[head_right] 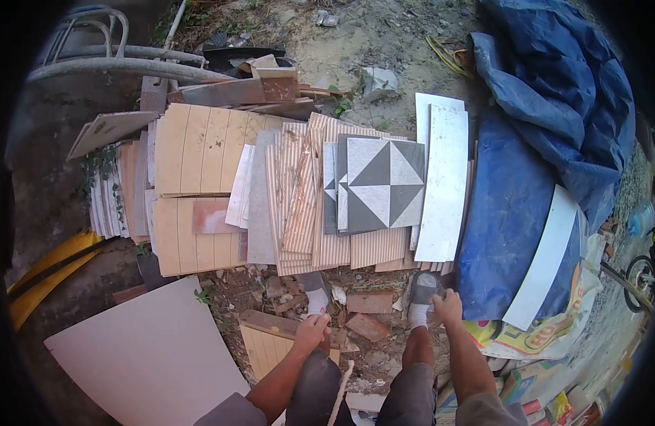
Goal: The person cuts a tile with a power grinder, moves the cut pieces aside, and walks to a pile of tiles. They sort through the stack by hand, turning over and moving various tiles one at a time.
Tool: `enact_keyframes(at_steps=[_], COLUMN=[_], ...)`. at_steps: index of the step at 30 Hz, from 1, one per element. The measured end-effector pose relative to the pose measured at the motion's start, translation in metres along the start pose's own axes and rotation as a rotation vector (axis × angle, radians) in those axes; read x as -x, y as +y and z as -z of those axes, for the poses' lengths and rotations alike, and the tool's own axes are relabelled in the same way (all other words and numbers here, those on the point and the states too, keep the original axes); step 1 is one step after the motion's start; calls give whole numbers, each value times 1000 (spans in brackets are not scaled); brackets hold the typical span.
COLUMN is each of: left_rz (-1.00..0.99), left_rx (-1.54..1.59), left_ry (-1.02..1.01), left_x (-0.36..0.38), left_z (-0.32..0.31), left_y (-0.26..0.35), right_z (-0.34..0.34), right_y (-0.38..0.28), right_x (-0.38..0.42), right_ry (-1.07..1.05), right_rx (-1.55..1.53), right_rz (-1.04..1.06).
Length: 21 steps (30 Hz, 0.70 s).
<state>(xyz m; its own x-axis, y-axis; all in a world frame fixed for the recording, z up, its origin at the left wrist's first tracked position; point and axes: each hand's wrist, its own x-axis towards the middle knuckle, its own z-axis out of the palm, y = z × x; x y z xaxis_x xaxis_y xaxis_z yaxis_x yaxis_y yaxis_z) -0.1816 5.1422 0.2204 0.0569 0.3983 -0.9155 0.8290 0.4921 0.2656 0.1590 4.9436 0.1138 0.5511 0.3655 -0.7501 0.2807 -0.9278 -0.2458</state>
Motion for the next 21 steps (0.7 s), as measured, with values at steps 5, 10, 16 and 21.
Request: enact_keyframes(at_steps=[5, 10, 16, 21], left_rz=[108, 288, 331, 409], left_rx=[136, 101, 106, 180], left_ry=[-66, -186, -324, -420], left_x=[37, 57, 56, 64], left_z=[-17, -33, -9, 22], left_y=[-40, -63, -33, -19], right_z=[43, 53, 51, 63], right_y=[-28, -6, 22, -32], right_x=[-5, 7, 46, 80], right_ry=[49, 17, -131, -154], right_rx=[-71, -103, 71, 138], right_rz=[71, 47, -69, -71])
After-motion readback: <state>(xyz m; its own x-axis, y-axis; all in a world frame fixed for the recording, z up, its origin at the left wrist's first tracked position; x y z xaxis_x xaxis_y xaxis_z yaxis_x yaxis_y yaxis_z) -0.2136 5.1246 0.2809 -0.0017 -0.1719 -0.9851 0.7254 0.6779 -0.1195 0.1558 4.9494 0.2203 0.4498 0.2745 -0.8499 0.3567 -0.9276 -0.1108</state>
